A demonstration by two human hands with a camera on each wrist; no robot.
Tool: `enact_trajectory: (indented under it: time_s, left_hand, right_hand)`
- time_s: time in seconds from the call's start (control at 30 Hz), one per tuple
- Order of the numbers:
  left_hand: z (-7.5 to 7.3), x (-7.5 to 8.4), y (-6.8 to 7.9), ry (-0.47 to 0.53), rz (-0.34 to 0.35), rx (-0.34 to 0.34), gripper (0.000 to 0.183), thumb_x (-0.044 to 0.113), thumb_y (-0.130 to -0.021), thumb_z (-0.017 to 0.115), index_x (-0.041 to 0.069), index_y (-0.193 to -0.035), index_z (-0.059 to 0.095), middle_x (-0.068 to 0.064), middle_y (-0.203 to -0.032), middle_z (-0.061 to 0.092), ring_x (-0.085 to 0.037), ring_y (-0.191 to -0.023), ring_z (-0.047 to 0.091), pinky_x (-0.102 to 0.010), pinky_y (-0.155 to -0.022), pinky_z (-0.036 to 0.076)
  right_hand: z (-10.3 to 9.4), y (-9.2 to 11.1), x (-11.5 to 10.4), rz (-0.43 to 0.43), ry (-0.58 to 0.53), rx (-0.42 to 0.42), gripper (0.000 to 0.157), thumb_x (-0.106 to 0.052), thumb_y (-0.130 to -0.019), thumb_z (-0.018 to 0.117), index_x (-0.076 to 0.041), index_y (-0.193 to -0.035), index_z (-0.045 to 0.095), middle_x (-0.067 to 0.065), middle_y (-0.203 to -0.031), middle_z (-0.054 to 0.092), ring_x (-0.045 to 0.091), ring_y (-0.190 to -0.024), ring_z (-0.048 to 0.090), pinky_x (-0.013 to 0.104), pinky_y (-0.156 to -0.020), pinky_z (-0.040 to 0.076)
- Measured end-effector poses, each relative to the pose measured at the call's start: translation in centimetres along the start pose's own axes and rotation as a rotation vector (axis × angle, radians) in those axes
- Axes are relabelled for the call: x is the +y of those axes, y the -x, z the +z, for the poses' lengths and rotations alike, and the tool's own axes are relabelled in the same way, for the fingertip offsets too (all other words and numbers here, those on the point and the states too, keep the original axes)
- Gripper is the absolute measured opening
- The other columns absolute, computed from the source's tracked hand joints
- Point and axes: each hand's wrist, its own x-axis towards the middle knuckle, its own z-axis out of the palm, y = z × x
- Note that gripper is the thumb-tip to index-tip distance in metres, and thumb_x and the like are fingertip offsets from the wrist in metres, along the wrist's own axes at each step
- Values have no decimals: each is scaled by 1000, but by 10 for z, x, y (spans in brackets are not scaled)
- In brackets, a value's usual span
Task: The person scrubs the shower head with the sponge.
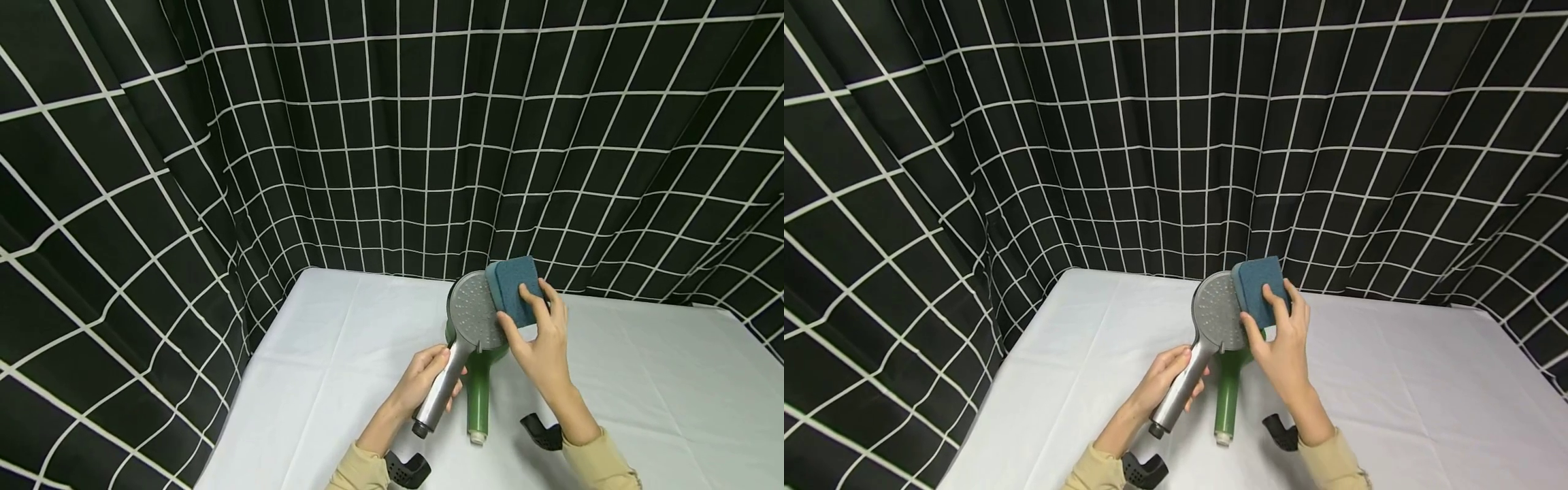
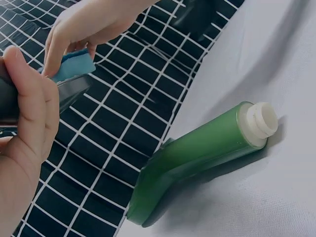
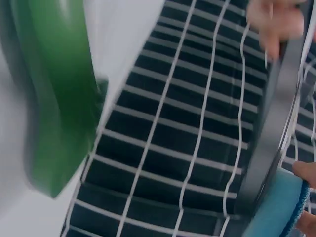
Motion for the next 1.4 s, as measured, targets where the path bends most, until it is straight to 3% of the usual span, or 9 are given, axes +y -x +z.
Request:
enact_trajectory:
  time_s: [0.13, 0.27, 0.47, 0.6, 0.8, 0.9, 1.13, 1.23, 1.4]
  left_hand:
    - [0, 1, 1, 0, -6, -19, 48, 23, -103, 29, -23, -109, 40, -7, -79, 51, -7, -55, 52, -21, -43, 47]
    - [-1, 2, 1, -4, 12, -21, 50, 22, -104, 26, -25, -107, 42, -8, -72, 52, -7, -51, 52, -22, -42, 47]
    - [-2, 1, 0, -10, 34, -24, 49, 19, -104, 24, -26, -109, 42, -6, -76, 53, -7, -54, 53, -22, -43, 47]
    - [2, 2, 0, -14, 23, -31, 49, 21, -103, 27, -26, -108, 41, -6, -78, 52, -6, -53, 52, -21, -43, 47]
    - [7, 4, 1, -22, 16, -69, 49, 17, -104, 25, -27, -102, 44, -15, -66, 51, -7, -49, 51, -21, -43, 46]
    - [7, 3, 1, -26, 10, -68, 51, 19, -104, 24, -28, -103, 43, -15, -65, 50, -6, -48, 51, -21, -42, 46]
    - [5, -1, 1, -8, 52, 7, 53, 22, -104, 20, -26, -105, 43, -6, -72, 51, -6, -54, 53, -20, -45, 48]
    - [4, -1, 1, -20, 68, 93, 49, 22, -104, 21, -20, -102, 46, -5, -71, 53, -7, -54, 54, -22, -46, 48]
    - [3, 11, 5, -32, 99, 248, 39, 16, -103, 25, -13, -97, 51, 6, -77, 55, -4, -66, 54, -18, -63, 47]
  right_hand:
    - [-1, -9, 5, 10, 11, 38, 51, 2, -69, 77, 6, -117, 59, 29, -131, 41, 45, -117, 34, 55, -83, 31]
    - [-1, 0, -4, -14, 5, 12, 52, 0, -68, 76, 6, -117, 59, 29, -132, 40, 45, -116, 35, 53, -83, 30]
    - [-2, 28, -24, -12, 10, -142, 55, -6, -72, 75, 3, -123, 56, 24, -139, 34, 37, -123, 32, 37, -92, 34]
    - [-5, 26, -21, -19, 9, -125, 55, -7, -72, 76, 2, -122, 57, 23, -139, 35, 36, -125, 32, 25, -95, 33]
    - [-9, -1, -2, -18, 13, -1, 52, -6, -73, 75, 5, -120, 57, 26, -134, 39, 42, -120, 34, 51, -88, 33]
    - [-7, -4, -2, -30, 13, 19, 51, -5, -71, 76, 5, -118, 58, 27, -132, 41, 44, -116, 36, 54, -84, 31]
    - [3, 20, -33, -77, -14, -149, 50, -16, -76, 72, 3, -120, 58, 25, -136, 38, 40, -116, 37, 48, -87, 35]
    - [7, 34, -49, -118, -45, -201, 48, -28, -83, 67, 2, -120, 59, 25, -135, 39, 38, -115, 39, 41, -90, 36]
    - [10, 59, -76, -212, -167, -277, 49, -37, -89, 59, 0, -121, 58, 26, -133, 40, 38, -119, 38, 25, -102, 28]
